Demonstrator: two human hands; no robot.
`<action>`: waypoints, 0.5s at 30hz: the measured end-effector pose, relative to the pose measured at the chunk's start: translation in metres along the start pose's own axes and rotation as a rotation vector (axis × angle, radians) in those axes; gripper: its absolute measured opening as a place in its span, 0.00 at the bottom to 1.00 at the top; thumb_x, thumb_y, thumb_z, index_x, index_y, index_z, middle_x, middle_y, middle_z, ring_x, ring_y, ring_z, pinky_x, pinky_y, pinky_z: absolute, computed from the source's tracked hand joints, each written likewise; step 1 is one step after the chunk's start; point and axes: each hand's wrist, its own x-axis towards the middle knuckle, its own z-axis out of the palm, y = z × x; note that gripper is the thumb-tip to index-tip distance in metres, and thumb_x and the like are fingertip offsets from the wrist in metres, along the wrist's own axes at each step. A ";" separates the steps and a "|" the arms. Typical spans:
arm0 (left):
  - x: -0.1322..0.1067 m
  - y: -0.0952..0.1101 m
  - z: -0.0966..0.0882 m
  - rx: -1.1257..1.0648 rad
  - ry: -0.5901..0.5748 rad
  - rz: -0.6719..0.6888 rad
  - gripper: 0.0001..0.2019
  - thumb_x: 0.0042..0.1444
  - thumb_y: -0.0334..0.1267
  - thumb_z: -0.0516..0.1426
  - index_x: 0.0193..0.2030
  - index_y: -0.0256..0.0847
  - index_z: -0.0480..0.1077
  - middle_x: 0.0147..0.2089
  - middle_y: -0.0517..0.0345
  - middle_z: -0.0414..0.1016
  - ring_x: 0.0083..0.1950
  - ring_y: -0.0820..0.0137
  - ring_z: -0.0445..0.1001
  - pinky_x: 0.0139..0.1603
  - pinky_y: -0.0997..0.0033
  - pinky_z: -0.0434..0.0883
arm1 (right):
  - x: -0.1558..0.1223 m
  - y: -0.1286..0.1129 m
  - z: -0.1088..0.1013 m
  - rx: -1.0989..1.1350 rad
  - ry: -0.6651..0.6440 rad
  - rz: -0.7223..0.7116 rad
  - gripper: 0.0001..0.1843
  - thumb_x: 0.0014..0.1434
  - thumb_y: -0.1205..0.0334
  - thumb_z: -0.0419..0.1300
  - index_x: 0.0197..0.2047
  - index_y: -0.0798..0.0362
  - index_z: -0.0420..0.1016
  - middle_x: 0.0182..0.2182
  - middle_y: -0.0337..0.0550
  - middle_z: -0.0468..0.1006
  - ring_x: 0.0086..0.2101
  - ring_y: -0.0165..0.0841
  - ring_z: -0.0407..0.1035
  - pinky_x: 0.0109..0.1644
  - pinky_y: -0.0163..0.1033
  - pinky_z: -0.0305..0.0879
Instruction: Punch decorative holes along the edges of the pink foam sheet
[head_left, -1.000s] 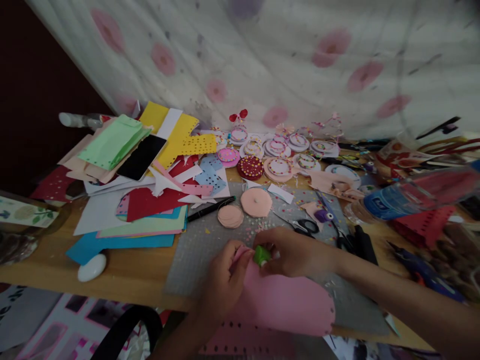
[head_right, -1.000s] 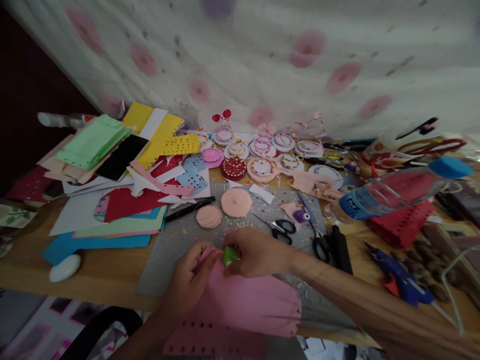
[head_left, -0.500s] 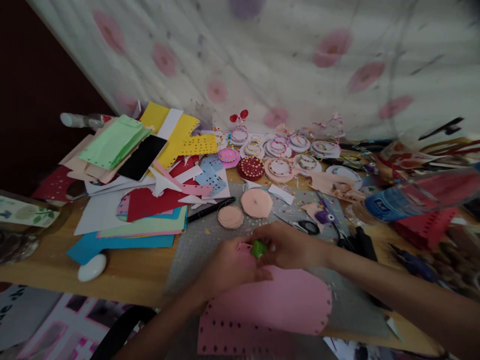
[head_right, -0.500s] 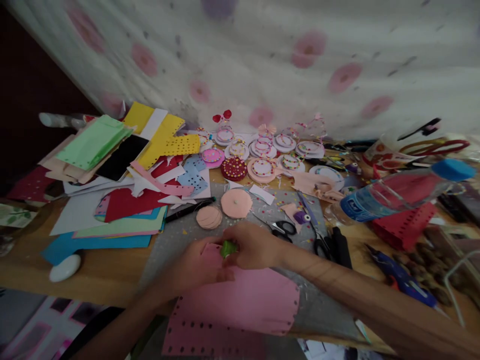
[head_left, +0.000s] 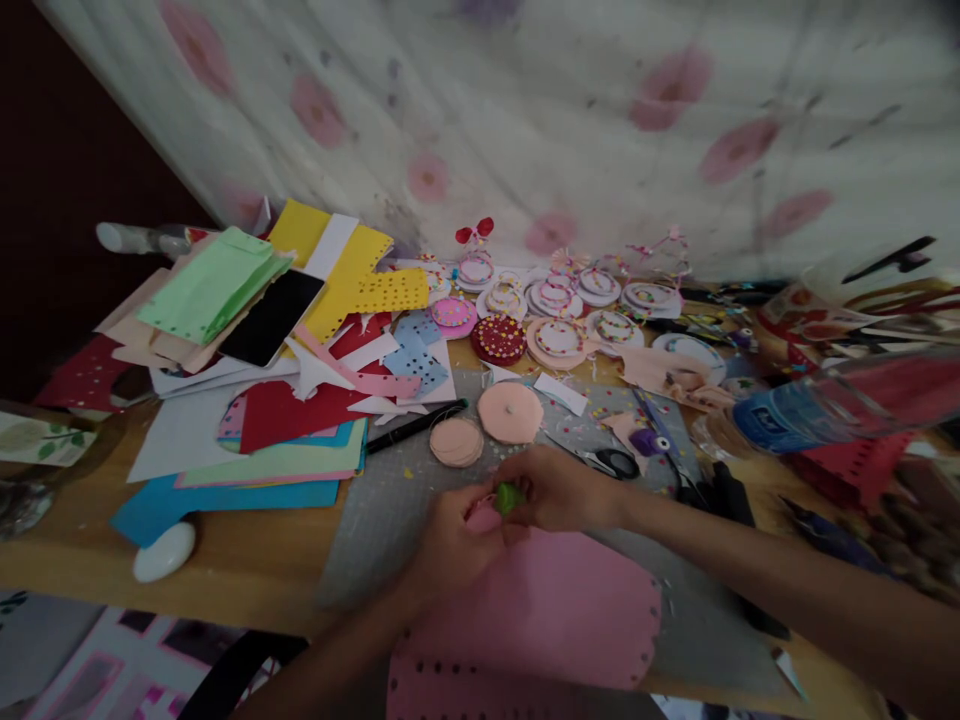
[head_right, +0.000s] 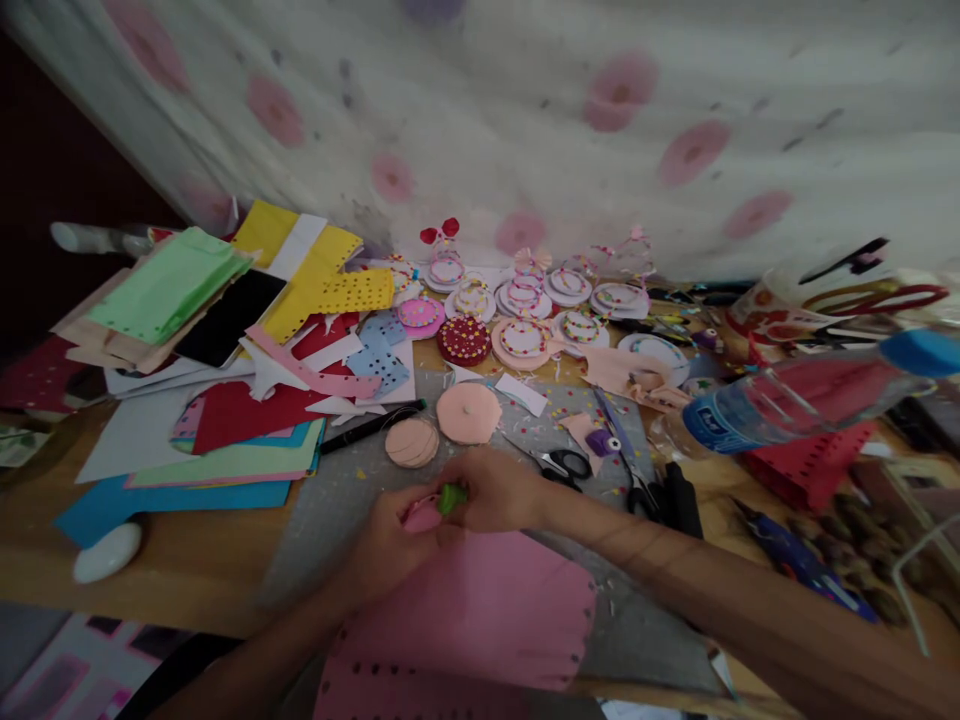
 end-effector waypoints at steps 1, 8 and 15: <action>0.001 0.001 -0.001 -0.008 -0.018 -0.015 0.13 0.47 0.32 0.63 0.42 0.36 0.77 0.38 0.57 0.79 0.43 0.60 0.76 0.40 0.69 0.70 | 0.000 0.001 -0.001 0.017 -0.015 -0.001 0.06 0.46 0.68 0.61 0.30 0.55 0.78 0.22 0.37 0.73 0.24 0.29 0.62 0.26 0.32 0.54; 0.004 0.007 -0.018 0.038 -0.068 -0.113 0.26 0.40 0.38 0.69 0.50 0.38 0.74 0.47 0.52 0.80 0.49 0.59 0.75 0.47 0.66 0.70 | -0.004 0.006 -0.010 0.185 -0.093 0.016 0.12 0.48 0.66 0.62 0.38 0.57 0.75 0.28 0.38 0.75 0.28 0.30 0.66 0.29 0.32 0.60; -0.017 0.008 -0.022 0.084 0.040 -0.211 0.16 0.49 0.39 0.62 0.46 0.38 0.75 0.42 0.52 0.81 0.42 0.64 0.77 0.36 0.72 0.70 | -0.015 0.013 -0.020 0.644 0.032 0.077 0.14 0.49 0.61 0.65 0.40 0.54 0.72 0.34 0.38 0.74 0.35 0.31 0.68 0.39 0.35 0.64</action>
